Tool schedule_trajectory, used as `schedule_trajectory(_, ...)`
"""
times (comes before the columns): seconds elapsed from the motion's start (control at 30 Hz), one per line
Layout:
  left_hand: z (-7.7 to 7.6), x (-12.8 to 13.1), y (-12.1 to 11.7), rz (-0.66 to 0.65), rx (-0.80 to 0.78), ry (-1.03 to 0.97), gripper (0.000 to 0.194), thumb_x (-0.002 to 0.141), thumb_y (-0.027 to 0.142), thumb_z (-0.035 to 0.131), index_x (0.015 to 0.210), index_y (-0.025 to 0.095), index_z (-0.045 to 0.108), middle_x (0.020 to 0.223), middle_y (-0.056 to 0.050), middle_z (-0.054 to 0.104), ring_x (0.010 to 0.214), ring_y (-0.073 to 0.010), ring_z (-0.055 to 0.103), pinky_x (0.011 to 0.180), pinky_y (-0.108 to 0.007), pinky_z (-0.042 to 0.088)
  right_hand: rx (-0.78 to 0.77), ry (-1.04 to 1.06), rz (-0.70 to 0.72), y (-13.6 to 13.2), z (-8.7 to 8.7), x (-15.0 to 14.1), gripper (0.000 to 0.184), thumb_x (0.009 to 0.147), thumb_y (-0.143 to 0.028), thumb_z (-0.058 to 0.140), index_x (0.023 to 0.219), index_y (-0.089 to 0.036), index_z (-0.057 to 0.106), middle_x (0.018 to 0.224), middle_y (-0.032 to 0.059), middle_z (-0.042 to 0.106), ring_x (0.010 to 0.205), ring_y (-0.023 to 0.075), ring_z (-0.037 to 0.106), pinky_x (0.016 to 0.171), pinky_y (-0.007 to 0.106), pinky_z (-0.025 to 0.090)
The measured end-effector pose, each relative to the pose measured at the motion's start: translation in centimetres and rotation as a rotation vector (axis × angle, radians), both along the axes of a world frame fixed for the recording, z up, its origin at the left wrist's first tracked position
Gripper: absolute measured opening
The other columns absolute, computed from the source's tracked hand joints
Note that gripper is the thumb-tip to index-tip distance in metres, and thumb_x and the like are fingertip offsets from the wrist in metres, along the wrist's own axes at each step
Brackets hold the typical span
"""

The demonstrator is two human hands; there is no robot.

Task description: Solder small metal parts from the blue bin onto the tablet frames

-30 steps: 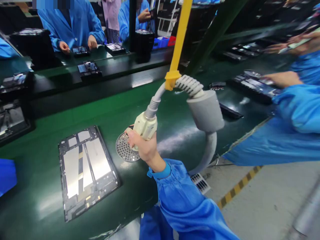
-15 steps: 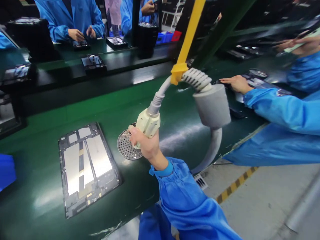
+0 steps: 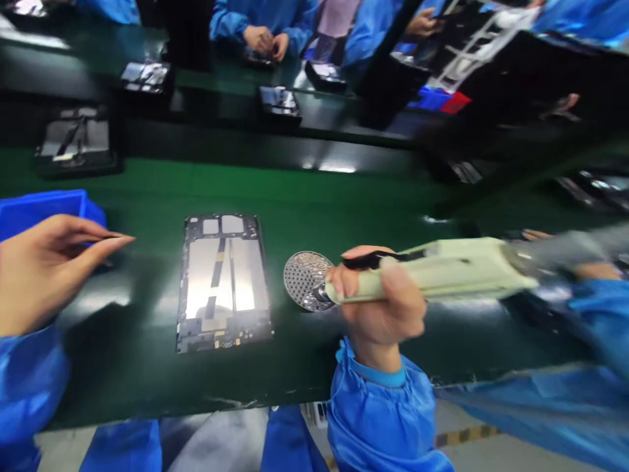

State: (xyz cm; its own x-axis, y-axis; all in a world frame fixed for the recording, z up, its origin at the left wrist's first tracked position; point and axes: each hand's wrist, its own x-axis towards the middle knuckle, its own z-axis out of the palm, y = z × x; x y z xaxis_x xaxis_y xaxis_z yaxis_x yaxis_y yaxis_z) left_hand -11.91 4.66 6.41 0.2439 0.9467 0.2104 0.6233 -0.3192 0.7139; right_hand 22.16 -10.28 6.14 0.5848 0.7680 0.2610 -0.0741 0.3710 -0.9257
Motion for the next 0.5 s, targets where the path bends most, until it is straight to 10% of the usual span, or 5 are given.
schedule_trajectory(0.27,-3.9,3.1,-1.4,-0.265,-0.101,-0.121,0.022,0.092,0.035,0.069,0.106,0.02,0.077,0.094,-0.003,0.08,0.081,-0.0186,0.074,0.077,-0.029,0.056,-0.057,-0.003,0.447,-0.6,1.3,-9.4,0.033,0.089,-0.051,0.073,0.099,-0.02,0.08,0.05,-0.0014,0.047,0.045,0.0131,0.046,0.053,0.03,0.042)
schedule_trajectory(0.5,-4.4,3.5,-1.8,-0.278,-0.078,-0.095,0.023,0.098,0.03,0.058,0.104,0.019,0.077,0.094,-0.003,0.079,0.075,-0.0161,0.071,0.079,-0.028,0.053,-0.136,-0.042,0.498,-0.5,0.9,-10.0,0.033,0.088,-0.054,0.072,0.097,-0.022,0.08,0.049,-0.0016,0.045,0.045,0.0151,0.046,0.058,0.034,0.046)
